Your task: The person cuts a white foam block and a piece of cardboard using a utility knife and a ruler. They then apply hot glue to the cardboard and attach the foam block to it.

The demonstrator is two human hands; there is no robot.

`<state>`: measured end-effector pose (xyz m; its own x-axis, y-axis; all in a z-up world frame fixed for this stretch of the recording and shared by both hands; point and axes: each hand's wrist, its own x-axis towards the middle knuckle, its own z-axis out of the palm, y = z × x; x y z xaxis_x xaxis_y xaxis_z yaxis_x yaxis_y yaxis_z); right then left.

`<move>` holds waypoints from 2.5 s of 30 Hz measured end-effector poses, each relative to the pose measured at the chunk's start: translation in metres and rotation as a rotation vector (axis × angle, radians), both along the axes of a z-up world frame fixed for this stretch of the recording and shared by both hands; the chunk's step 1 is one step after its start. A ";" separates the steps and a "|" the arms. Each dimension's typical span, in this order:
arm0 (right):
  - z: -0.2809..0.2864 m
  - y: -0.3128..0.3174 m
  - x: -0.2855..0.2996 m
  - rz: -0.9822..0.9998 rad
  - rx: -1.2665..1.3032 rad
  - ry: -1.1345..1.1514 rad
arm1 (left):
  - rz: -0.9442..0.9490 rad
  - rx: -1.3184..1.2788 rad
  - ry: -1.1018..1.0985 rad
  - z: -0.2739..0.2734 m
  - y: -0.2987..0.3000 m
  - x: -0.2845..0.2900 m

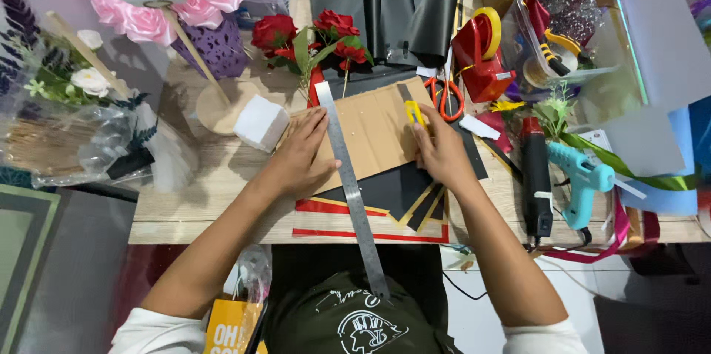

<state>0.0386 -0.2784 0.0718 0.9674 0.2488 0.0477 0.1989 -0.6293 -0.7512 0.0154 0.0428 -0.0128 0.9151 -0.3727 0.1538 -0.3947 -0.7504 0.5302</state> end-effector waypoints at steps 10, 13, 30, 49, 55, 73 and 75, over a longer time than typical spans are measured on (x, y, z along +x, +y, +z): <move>-0.053 -0.002 0.029 0.032 0.432 0.160 | -0.031 0.083 -0.176 0.010 -0.042 0.014; -0.056 -0.003 0.028 0.031 0.500 0.157 | -0.067 0.064 -0.144 0.001 -0.061 0.027; -0.060 0.002 0.030 -0.034 0.765 0.295 | -0.022 0.091 -0.078 0.018 -0.070 0.030; -0.006 0.005 0.033 0.041 0.361 0.123 | -0.003 0.086 -0.027 0.021 -0.072 0.026; 0.002 0.041 0.045 0.024 -0.474 0.139 | -0.003 0.107 -0.013 0.029 -0.072 0.027; 0.002 0.063 0.027 0.178 -0.821 0.117 | 0.013 0.142 -0.002 0.027 -0.072 0.026; 0.021 0.062 0.005 0.174 -0.850 0.128 | 0.022 0.156 0.009 0.033 -0.073 0.023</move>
<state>0.0436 -0.2164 0.0932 0.8977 0.2948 -0.3276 0.2901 -0.9548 -0.0645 0.0383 -0.0307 0.0198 0.9243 -0.3716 0.0870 -0.3732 -0.8322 0.4100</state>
